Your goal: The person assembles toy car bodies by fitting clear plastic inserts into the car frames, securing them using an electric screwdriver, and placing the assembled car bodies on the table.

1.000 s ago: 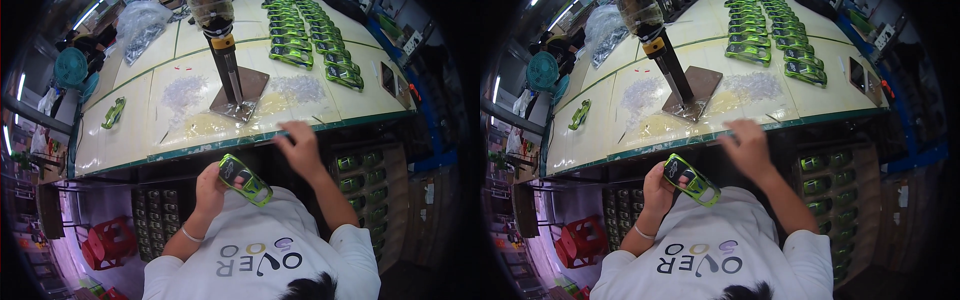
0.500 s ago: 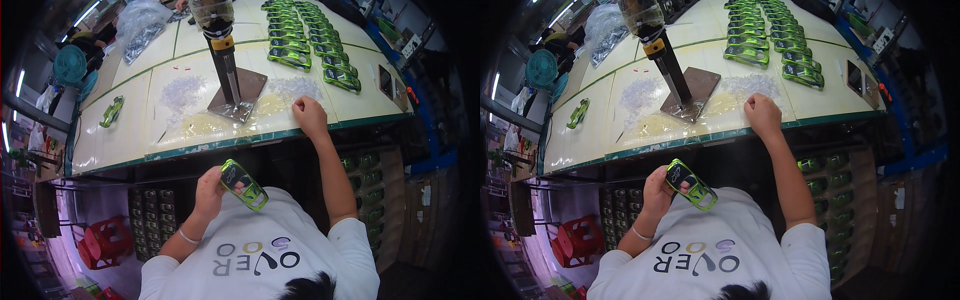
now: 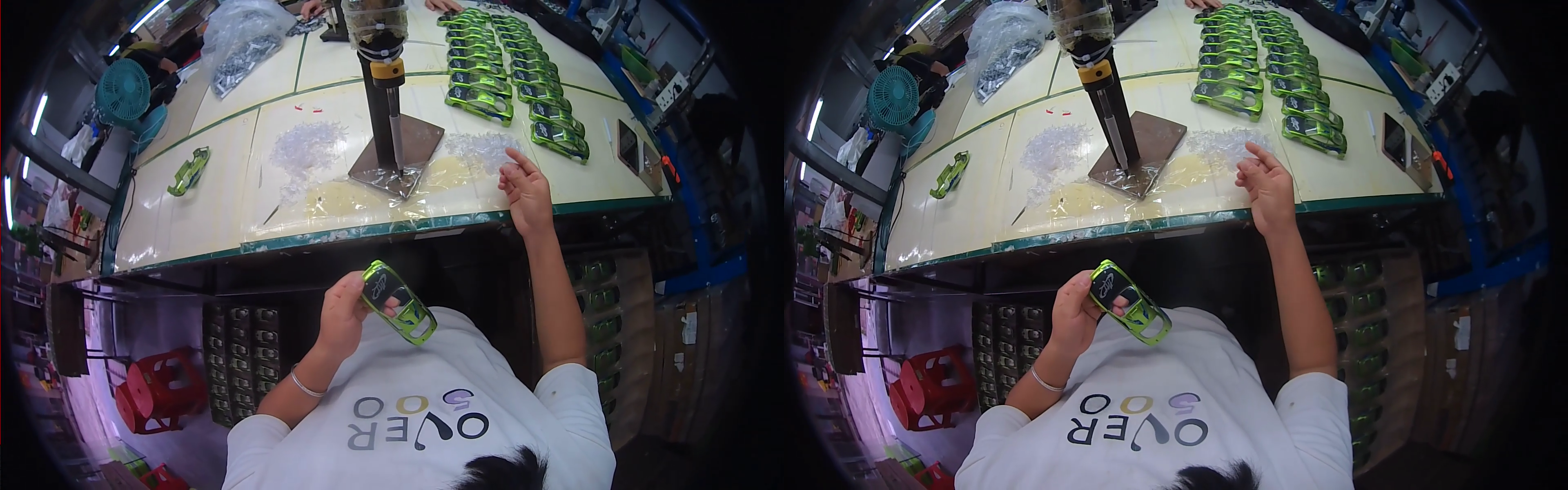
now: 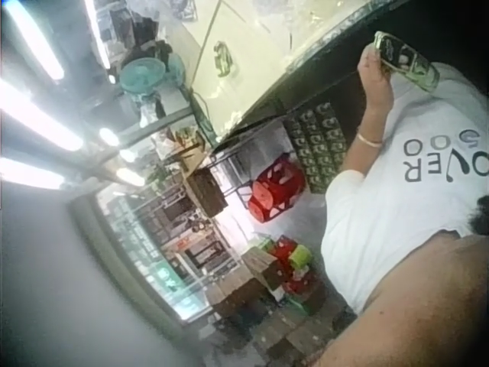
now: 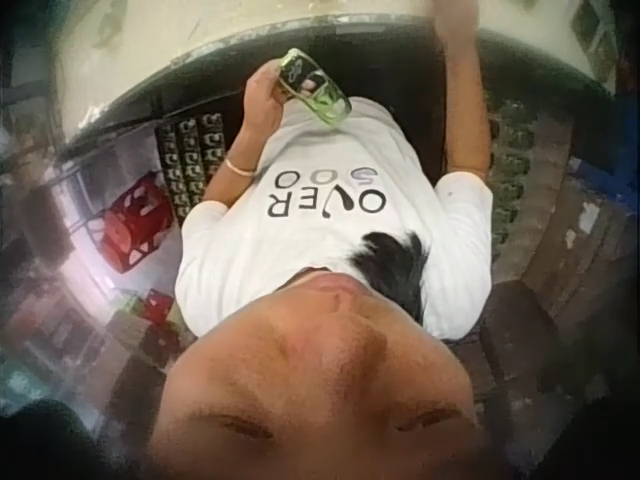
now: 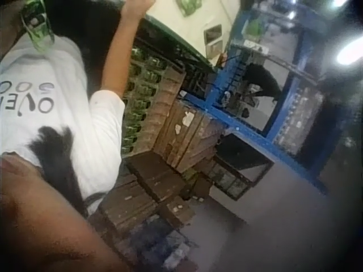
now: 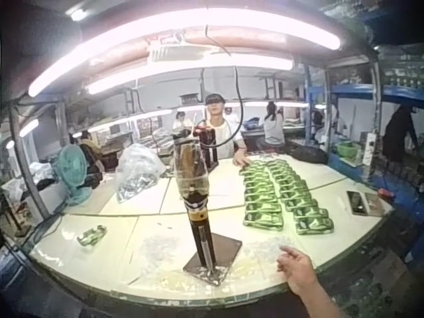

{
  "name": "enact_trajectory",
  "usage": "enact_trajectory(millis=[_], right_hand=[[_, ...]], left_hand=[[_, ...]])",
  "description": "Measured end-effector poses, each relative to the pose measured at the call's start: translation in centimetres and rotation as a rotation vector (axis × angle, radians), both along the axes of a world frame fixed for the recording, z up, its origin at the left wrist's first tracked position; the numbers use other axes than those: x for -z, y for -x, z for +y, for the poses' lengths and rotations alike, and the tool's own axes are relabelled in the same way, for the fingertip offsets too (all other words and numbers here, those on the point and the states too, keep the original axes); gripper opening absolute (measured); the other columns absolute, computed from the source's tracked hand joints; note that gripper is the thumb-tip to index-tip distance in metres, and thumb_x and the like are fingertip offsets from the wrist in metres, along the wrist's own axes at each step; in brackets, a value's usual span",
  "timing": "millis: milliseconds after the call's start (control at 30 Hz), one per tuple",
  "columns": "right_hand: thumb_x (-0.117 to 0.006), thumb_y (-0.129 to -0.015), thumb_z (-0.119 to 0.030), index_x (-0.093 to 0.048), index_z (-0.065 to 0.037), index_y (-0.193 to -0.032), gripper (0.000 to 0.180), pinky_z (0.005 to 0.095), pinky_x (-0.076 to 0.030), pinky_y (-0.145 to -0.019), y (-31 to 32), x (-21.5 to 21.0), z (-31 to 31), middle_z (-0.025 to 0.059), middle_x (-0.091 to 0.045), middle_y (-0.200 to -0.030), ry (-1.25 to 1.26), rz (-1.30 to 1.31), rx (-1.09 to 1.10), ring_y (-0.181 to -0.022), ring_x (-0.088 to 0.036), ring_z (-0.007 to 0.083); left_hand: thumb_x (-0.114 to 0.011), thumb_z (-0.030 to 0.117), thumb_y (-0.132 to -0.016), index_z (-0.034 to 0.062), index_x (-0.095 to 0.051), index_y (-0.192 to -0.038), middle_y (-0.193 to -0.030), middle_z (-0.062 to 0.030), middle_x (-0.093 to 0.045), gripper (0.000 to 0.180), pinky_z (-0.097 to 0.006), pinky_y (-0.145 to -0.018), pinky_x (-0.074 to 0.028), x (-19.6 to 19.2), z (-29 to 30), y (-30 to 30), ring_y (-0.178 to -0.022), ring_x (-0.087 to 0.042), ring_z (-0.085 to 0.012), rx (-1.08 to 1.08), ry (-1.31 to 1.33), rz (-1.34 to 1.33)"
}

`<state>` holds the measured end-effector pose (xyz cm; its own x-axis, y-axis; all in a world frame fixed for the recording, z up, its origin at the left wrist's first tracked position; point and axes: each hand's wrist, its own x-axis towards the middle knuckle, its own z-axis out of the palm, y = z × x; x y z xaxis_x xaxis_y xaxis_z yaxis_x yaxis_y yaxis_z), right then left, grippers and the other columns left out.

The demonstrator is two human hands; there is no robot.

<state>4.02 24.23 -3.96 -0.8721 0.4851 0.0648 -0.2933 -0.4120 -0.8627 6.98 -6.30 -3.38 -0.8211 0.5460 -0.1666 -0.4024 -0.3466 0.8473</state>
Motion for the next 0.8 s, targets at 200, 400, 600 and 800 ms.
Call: enact_trajectory(millis=[200,400,600,800], right_hand=[[-0.052,-0.08,-0.003,-0.051,0.002,-0.1,0.021,0.024,-0.045,-0.062,-1.0,-1.3,-1.8,0.0052,-0.053,-0.077,0.407,-0.101,-0.11,-0.068,-0.052,0.0136],[-0.049,-0.081,-0.005,-0.053,0.001,-0.096,0.017,0.0285,-0.049,-0.07,-2.4,0.3,-3.3,0.0114,-0.058,-0.087,0.644,0.243,-0.618,-0.079,-0.058,0.0194],[-0.051,-0.079,-0.002,-0.056,0.003,-0.092,0.015,0.0308,-0.051,-0.068,-4.7,-1.3,-8.1,0.0125,-0.06,-0.082,0.422,-0.039,-0.521,-0.074,-0.06,0.0217],[-0.057,-0.075,-0.001,-0.056,0.004,-0.086,0.013,0.0306,-0.051,-0.064,-4.9,-2.9,-9.6,0.0123,-0.059,-0.078,0.277,-0.152,-0.561,-0.068,-0.06,0.0205]], left_hand=[[-0.034,0.024,-0.089,-0.0012,-0.05,-0.092,-0.076,-0.0127,-0.059,0.03,-0.027,-0.064,-0.047,-0.2,0.1,-0.1,-0.067,-0.058,-0.0164,-0.003,0.005,0.004],[-0.033,0.022,-0.089,-0.0017,-0.049,-0.094,-0.077,-0.0131,-0.059,0.029,-0.027,-0.065,-0.047,-0.4,0.3,-0.1,-0.068,-0.058,-0.0166,0.019,0.008,-0.003],[-0.034,0.022,-0.089,-0.0028,-0.049,-0.097,-0.079,-0.0116,-0.058,0.029,-0.027,-0.065,-0.048,-1.2,1.2,0.0,-0.07,-0.058,-0.0155,0.082,0.024,0.03],[-0.037,0.021,-0.089,-0.0053,-0.047,-0.103,-0.085,-0.0117,-0.058,0.031,-0.027,-0.063,-0.051,-2.2,1.7,0.1,-0.074,-0.06,-0.0164,0.112,0.057,0.215]])
